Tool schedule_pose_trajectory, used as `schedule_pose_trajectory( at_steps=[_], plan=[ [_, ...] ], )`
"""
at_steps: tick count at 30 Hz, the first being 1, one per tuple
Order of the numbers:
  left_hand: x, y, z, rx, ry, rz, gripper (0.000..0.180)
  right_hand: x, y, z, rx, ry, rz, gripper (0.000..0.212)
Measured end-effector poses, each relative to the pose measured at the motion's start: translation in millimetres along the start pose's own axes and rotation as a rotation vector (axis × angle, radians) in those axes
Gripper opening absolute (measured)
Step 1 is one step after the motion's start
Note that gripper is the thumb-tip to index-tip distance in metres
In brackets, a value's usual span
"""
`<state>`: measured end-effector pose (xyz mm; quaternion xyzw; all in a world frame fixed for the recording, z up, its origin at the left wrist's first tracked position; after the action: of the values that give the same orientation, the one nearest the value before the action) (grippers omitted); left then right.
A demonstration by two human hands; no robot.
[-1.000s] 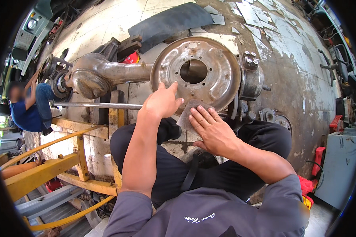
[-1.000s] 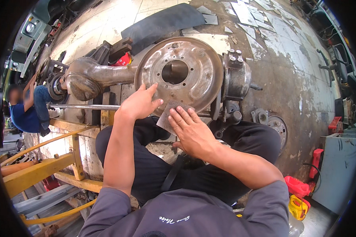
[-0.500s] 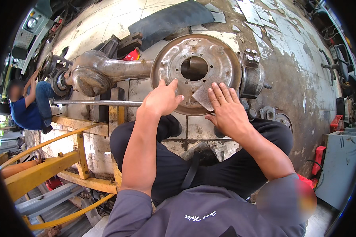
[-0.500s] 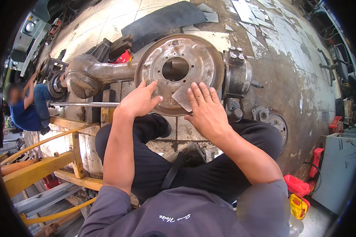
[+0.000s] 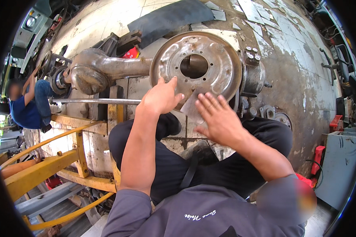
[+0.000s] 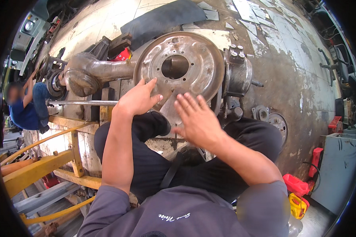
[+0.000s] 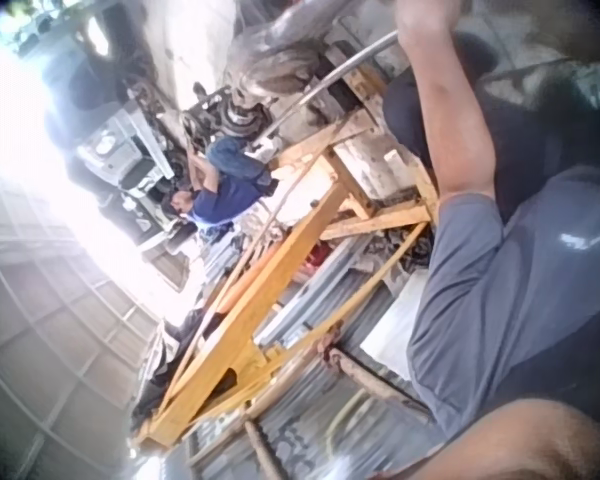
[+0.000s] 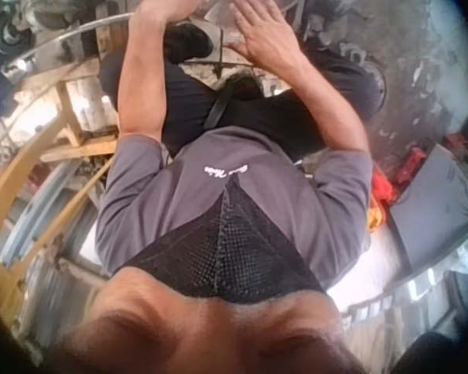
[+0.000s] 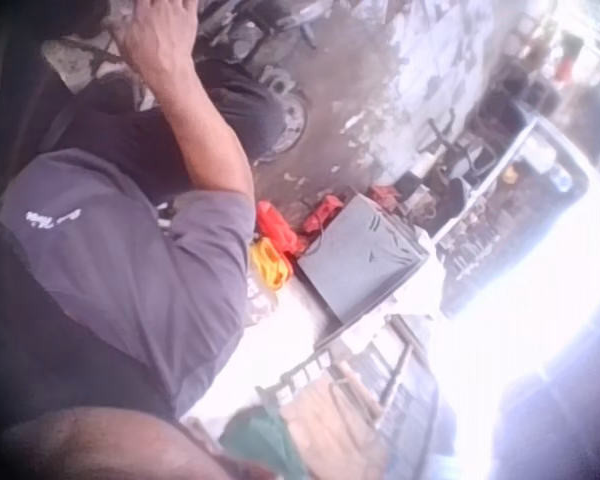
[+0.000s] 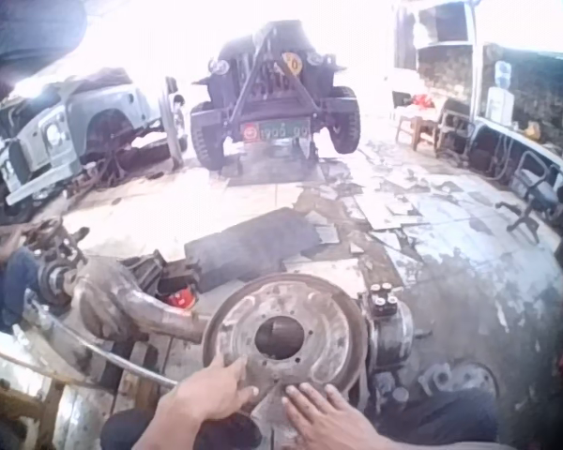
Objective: The person sits on the floor and uses a sanding block to smooth the surface of a brake drum. They repeatedly rub the sanding block against the drum's face and inner rim while holding it steady with the other hand.
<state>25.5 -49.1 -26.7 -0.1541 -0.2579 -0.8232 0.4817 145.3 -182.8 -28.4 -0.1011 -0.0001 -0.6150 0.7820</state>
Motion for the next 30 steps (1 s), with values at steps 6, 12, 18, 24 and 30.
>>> schedule_pose_trajectory(
  at_steps=[6, 12, 18, 24, 30],
  plan=[
    [1, 3, 3, 0.005, -0.029, 0.029, 0.072, -13, 10, 0, 0.106, 0.045, -0.073, 0.076],
    [5, 1, 3, 0.035, -0.052, 0.075, 0.069, -8, 5, 7, -0.005, 0.059, 0.03, 0.058],
    [2, 6, 5, 0.031, -0.079, 0.073, 0.064, -21, -6, 7, -0.029, 0.131, -0.033, 0.053],
    [0, -2, 0, 0.053, -0.066, 0.048, 0.062, -23, -6, -9, 0.087, 0.137, -0.012, 0.058],
    [3, 3, 6, 0.078, -0.084, 0.071, 0.055, -28, 7, -7, 0.131, 0.137, -0.067, 0.065]
  ],
)
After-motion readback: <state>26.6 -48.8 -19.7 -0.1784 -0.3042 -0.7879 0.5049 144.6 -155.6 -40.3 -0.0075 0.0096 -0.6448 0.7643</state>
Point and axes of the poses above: each hand's wrist, its own x-axis away from the middle knuckle, its own z-axis out of the back of the hand, y = z × x, the point moved 8 cm from there along -x, towards the middle knuckle, and after that the axes turned 1 degree about -x, right-handed, at the moved point
